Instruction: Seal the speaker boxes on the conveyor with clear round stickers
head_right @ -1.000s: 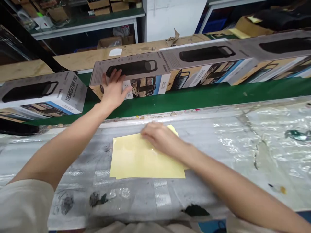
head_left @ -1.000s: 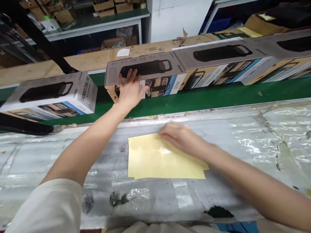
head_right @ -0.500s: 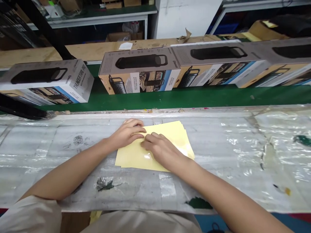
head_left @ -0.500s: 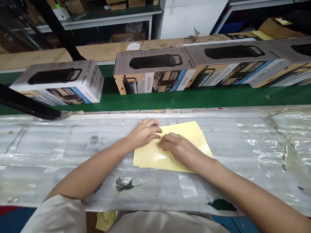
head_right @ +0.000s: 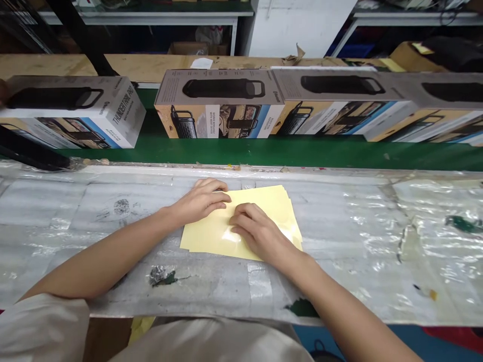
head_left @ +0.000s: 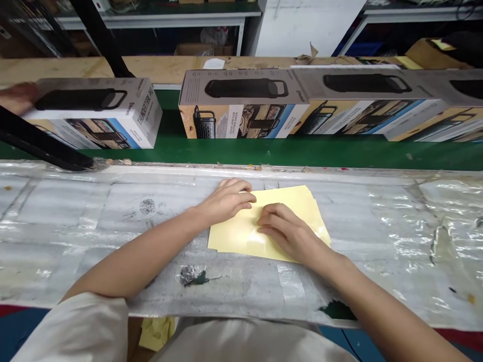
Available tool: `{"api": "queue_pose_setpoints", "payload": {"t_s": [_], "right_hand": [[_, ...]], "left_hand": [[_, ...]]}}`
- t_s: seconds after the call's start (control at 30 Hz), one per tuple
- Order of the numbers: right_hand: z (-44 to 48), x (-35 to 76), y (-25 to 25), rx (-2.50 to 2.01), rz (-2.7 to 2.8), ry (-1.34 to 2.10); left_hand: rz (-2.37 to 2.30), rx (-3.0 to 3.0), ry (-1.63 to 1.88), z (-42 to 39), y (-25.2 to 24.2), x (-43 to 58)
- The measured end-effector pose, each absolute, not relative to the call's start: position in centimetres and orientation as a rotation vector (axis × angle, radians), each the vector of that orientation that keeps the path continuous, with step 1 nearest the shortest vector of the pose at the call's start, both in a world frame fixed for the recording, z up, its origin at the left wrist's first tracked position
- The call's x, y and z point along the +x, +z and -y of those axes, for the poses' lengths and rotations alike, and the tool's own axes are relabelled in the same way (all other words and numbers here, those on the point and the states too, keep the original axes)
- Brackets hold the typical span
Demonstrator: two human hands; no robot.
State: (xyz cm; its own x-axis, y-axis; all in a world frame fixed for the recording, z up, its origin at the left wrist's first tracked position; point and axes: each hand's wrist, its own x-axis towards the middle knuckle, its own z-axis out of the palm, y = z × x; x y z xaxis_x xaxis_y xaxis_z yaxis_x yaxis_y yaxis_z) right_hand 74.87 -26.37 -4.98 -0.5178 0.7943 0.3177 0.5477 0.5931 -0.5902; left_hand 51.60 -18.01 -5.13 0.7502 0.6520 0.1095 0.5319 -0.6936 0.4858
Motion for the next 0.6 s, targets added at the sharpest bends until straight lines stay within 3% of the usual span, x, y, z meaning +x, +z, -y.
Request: {"api": "queue_pose_setpoints", "payload": {"t_s": [0.2,0.4,0.6], "right_hand": [[29.9,74.2,-3.2,-1.279,1.645,0.477],[30.9,72.3,-5.4,-1.040,2.282,0.438],[30.8,71.8,-5.6,-1.093,2.364,0.405]], "left_hand": [[-0.821,2.644,0.368,18.3,-5.6,51.5],[-0.813,2.579,0.400,18.3,-5.5,51.4],[-0.732,2.634,0.400,18.3,-5.3,51.0]]}}
